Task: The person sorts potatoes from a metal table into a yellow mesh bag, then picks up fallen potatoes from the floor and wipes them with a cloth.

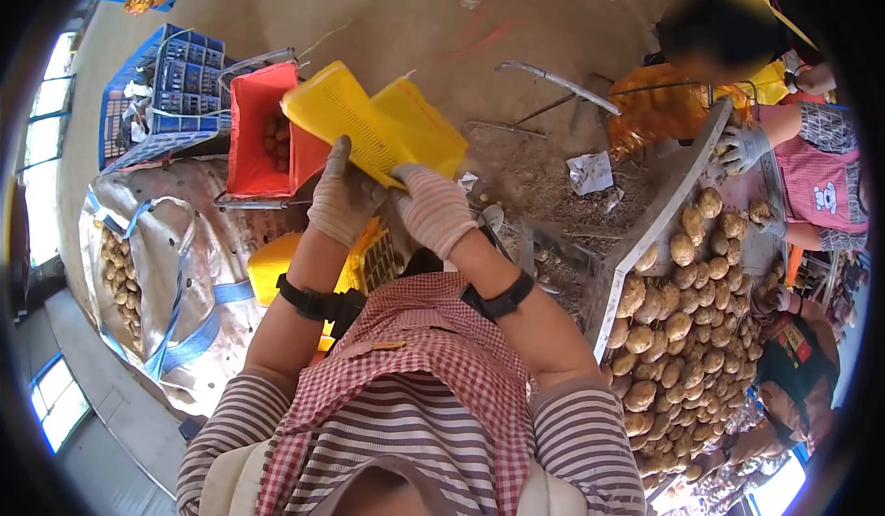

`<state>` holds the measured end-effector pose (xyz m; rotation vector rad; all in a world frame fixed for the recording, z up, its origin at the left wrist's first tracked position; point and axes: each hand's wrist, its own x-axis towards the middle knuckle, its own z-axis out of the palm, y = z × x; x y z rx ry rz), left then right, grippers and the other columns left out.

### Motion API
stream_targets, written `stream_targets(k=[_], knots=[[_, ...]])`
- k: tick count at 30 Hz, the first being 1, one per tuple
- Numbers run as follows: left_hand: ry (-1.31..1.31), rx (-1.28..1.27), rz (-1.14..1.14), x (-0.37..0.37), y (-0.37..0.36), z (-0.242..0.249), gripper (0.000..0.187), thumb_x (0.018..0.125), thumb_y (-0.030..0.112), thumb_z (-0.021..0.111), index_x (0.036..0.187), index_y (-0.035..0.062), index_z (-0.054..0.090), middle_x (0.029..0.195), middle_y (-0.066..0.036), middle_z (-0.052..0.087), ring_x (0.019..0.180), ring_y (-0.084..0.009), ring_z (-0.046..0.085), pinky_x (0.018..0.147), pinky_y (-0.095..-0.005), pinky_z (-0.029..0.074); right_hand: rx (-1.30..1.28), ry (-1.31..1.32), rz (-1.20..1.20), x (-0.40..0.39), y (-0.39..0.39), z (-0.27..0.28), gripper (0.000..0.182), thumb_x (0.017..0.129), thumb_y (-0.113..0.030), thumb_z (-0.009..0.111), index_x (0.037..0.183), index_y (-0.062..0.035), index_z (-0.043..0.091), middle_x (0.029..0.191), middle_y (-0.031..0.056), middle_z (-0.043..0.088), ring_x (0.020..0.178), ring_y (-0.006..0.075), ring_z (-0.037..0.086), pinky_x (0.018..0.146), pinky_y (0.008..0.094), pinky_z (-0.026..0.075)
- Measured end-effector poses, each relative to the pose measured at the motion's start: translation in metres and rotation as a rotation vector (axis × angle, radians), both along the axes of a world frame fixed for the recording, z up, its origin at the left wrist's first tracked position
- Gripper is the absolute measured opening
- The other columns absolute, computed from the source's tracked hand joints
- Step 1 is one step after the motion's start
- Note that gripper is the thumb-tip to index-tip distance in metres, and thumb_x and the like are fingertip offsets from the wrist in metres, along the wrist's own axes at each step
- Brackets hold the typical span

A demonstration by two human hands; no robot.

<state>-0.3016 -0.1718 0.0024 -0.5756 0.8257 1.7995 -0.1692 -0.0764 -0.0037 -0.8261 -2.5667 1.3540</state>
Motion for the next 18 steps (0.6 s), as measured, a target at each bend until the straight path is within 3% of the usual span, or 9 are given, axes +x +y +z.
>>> stream_targets(k=[1, 2, 4, 5, 7, 12, 14, 16, 18], knots=[[0.044, 0.095, -0.027, 0.002, 0.002, 0.006, 0.046, 0.098, 0.039, 0.066, 0.133, 0.0101, 0.058, 0.126, -0.011, 0.066, 0.113, -0.0281, 0.063, 0.092, -0.0414, 0.054, -0.153, -0.062, 0.001, 0.003, 0.012, 0.0, 0.038, 0.094, -0.026, 0.07, 0.119, 0.0019, 0.066, 0.107, 0.0195, 0.073, 0.093, 0.0339, 0.07, 0.083, 0.0399, 0.055], [0.035, 0.1, -0.026, 0.002, 0.0, 0.003, 0.046, 0.098, 0.039, 0.066, 0.133, 0.0101, 0.058, 0.126, -0.011, 0.066, 0.113, -0.0281, 0.063, 0.092, -0.0414, 0.054, -0.149, -0.072, 0.0, 0.009, 0.019, -0.007, 0.038, 0.094, -0.026, 0.07, 0.119, 0.0019, 0.066, 0.107, 0.0195, 0.073, 0.093, 0.0339, 0.07, 0.083, 0.0399, 0.055], [0.272, -0.026, -0.317, -0.003, -0.005, -0.004, 0.05, 0.094, 0.041, 0.073, 0.129, 0.0076, 0.06, 0.122, -0.009, 0.065, 0.107, -0.0216, 0.064, 0.087, -0.0328, 0.054, -0.782, -0.017, -0.182, 0.017, 0.027, -0.02, 0.042, 0.1, -0.03, 0.065, 0.124, 0.0045, 0.064, 0.103, 0.0129, 0.073, 0.09, 0.0192, 0.067, 0.082, 0.0343, 0.054], [0.27, -0.019, -0.318, -0.001, -0.003, -0.007, 0.05, 0.094, 0.041, 0.073, 0.129, 0.0076, 0.06, 0.122, -0.009, 0.065, 0.107, -0.0216, 0.064, 0.087, -0.0328, 0.054, -0.898, 0.075, -0.203, 0.022, 0.027, -0.025, 0.045, 0.103, -0.034, 0.063, 0.125, 0.0056, 0.064, 0.098, 0.0077, 0.071, 0.088, 0.012, 0.062, 0.081, 0.0299, 0.053], [0.473, -0.248, -0.458, 0.008, 0.002, -0.009, 0.047, 0.094, 0.036, 0.074, 0.126, 0.0052, 0.06, 0.117, -0.008, 0.066, 0.103, -0.0191, 0.065, 0.086, -0.0317, 0.054, -0.907, 0.053, -0.194, 0.026, 0.03, -0.021, 0.044, 0.103, -0.033, 0.063, 0.124, 0.0051, 0.065, 0.099, 0.0078, 0.071, 0.089, 0.0128, 0.062, 0.081, 0.0303, 0.053], [0.663, -0.262, -0.532, 0.012, 0.022, -0.027, 0.037, 0.095, 0.026, 0.073, 0.122, 0.004, 0.061, 0.107, -0.007, 0.068, 0.096, -0.0184, 0.067, 0.086, -0.0329, 0.055, -0.826, 0.002, -0.149, 0.036, 0.037, -0.015, 0.039, 0.104, -0.031, 0.061, 0.123, 0.0019, 0.067, 0.104, 0.0081, 0.071, 0.089, 0.0142, 0.062, 0.081, 0.0299, 0.053], [0.732, -0.302, -0.545, 0.007, 0.022, -0.031, 0.033, 0.095, 0.021, 0.071, 0.121, 0.0035, 0.061, 0.105, -0.008, 0.069, 0.095, -0.0189, 0.067, 0.086, -0.0342, 0.055, -0.632, 0.0, -0.026, 0.045, 0.039, -0.017, 0.034, 0.105, -0.026, 0.057, 0.124, -0.0001, 0.067, 0.109, 0.0098, 0.07, 0.092, 0.0145, 0.063, 0.084, 0.0309, 0.053], [0.375, 0.011, -0.328, -0.004, 0.015, -0.002, 0.038, 0.097, 0.02, 0.063, 0.128, -0.0006, 0.058, 0.115, -0.011, 0.069, 0.102, -0.0204, 0.067, 0.091, -0.0353, 0.055, -0.471, 0.078, -0.253, 0.071, 0.054, -0.065, 0.039, 0.104, -0.031, 0.059, 0.13, -0.0018, 0.063, 0.114, 0.0116, 0.07, 0.097, 0.0167, 0.063, 0.087, 0.0314, 0.053], [0.281, 0.205, -0.343, -0.019, -0.008, 0.025, 0.037, 0.099, 0.021, 0.055, 0.13, -0.0003, 0.058, 0.122, -0.013, 0.069, 0.108, -0.024, 0.068, 0.095, -0.0383, 0.055, -0.301, 0.15, -0.463, 0.087, 0.08, -0.084, 0.046, 0.103, -0.035, 0.06, 0.137, -0.0034, 0.058, 0.118, 0.0133, 0.07, 0.102, 0.019, 0.064, 0.09, 0.032, 0.052]])
